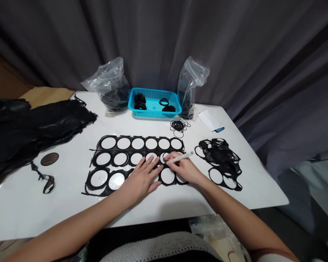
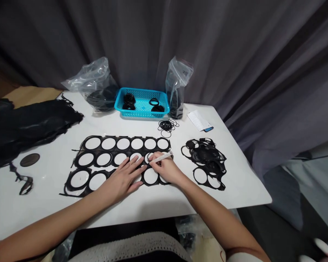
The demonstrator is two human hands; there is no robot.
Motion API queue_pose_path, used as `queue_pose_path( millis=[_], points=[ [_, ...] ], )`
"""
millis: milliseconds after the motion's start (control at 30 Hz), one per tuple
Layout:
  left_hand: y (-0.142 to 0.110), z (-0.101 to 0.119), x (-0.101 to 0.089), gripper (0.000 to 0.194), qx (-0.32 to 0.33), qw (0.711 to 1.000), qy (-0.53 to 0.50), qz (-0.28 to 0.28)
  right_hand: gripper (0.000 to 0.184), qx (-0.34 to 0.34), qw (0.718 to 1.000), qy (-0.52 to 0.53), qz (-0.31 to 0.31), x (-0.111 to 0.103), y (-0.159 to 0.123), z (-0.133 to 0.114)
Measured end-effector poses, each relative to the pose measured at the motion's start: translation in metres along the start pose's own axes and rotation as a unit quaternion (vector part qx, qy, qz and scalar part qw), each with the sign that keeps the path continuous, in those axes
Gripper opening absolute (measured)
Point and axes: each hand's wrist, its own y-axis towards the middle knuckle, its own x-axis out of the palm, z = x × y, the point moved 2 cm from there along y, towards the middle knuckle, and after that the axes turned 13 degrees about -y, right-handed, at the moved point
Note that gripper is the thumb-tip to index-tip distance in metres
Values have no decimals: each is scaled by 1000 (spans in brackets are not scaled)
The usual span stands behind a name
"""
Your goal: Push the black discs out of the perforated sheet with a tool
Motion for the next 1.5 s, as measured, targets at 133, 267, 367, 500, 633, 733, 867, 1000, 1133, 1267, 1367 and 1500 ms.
queue_pose_path(
  millis=[133,267,367,500,633,733,867,1000,1133,1267,1367,1500],
  points=[
    [0,0,1,51,-3,1000,1,1,17,-16,1000,-13,0,2,3,0],
    [0,-1,2,52,-6,1000,-7,2,17,-24,999,-26,1,3,3,-1],
    [-1,-1,2,53,-6,1000,-8,2,17,-18,1000,-21,7,3,2,-2],
    [0,-1,2,51,-7,1000,-14,2,16,-18,999,-25,17,3,3,0],
    [-1,-1,2,51,-10,1000,-22,4,19,-41,997,-63,26,5,0,-3],
    [-1,0,1,54,-13,1000,-26,2,13,-87,988,-123,29,12,-8,-9],
    [-1,1,-2,54,-12,999,-33,-5,14,-159,958,-237,11,16,-9,-12],
    [0,2,-5,51,-14,999,-34,-4,20,-70,963,-229,124,-20,22,8],
    [-1,1,-4,50,-10,1000,-28,-6,20,17,957,-190,220,-71,69,36],
    [-2,2,-7,49,-4,999,-36,0,18,86,939,-217,251,-103,111,56],
    [-6,0,-18,60,-9,999,-51,-4,13,81,939,-234,237,-118,124,60],
    [-19,-17,-37,57,-44,997,-56,26,9,49,930,-247,267,-121,112,48]
  ],
)
